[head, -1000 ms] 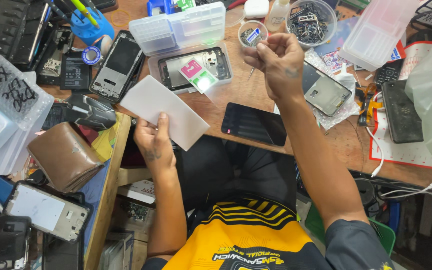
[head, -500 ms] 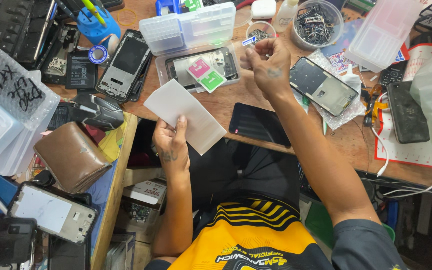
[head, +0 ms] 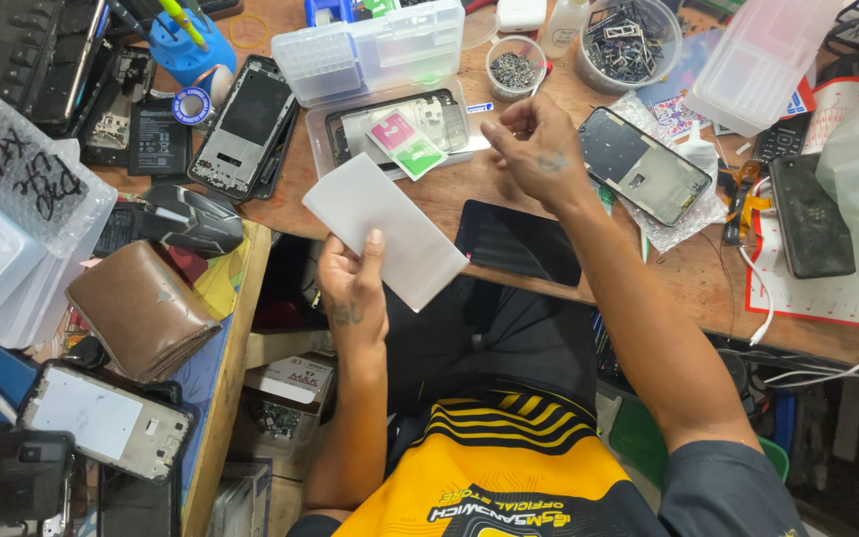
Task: The person unpacks a tempered glass screen protector, cleans the phone screen, aligns and applies the protector, then smooths it to remove bubbles. The person also handles a phone display assembly and compares it to the phone.
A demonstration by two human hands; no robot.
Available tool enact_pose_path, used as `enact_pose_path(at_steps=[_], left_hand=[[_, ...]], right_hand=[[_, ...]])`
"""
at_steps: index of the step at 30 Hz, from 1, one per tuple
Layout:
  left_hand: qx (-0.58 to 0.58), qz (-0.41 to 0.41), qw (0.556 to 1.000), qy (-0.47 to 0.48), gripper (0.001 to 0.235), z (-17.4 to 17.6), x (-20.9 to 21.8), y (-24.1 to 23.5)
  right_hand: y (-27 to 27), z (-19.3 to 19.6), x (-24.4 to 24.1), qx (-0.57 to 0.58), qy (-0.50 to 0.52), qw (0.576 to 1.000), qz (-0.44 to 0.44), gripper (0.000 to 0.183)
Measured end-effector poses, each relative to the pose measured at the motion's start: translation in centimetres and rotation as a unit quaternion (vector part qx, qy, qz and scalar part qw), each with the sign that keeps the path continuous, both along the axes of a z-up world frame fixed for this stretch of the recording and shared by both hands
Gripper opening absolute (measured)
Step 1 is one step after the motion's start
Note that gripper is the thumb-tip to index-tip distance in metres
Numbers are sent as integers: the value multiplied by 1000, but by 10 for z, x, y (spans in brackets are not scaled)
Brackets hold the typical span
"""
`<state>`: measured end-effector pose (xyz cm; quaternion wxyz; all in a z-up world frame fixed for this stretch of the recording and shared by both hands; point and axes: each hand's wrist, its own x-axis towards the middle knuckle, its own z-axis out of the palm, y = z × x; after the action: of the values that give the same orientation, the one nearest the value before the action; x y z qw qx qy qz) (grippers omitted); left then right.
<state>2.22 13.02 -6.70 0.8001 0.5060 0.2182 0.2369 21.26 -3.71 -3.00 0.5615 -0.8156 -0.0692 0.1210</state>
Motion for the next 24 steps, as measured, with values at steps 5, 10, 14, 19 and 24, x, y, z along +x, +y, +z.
enact_pose_path(at_steps=[5,10,14,19,24], left_hand=[[91,-80,992,28,22,17,-1,-42],[91,-289,953,29,19,34,6,-119],[173,-426,888,8,29,44,-1,-163],[198,-432,880,-13,26,47,0,-180],[157,-393,906,-11,21,49,13,-169]], right_hand=[[-57,34,-49,-90,-216,972,34,25],[-127,36,-109,69,56,996,10,31],[-232,19,-142,-93,8,995,-29,21],[-384,-29,-206,-60,95,993,-40,15],[-465,-118,-275,-459,123,854,-213,22]])
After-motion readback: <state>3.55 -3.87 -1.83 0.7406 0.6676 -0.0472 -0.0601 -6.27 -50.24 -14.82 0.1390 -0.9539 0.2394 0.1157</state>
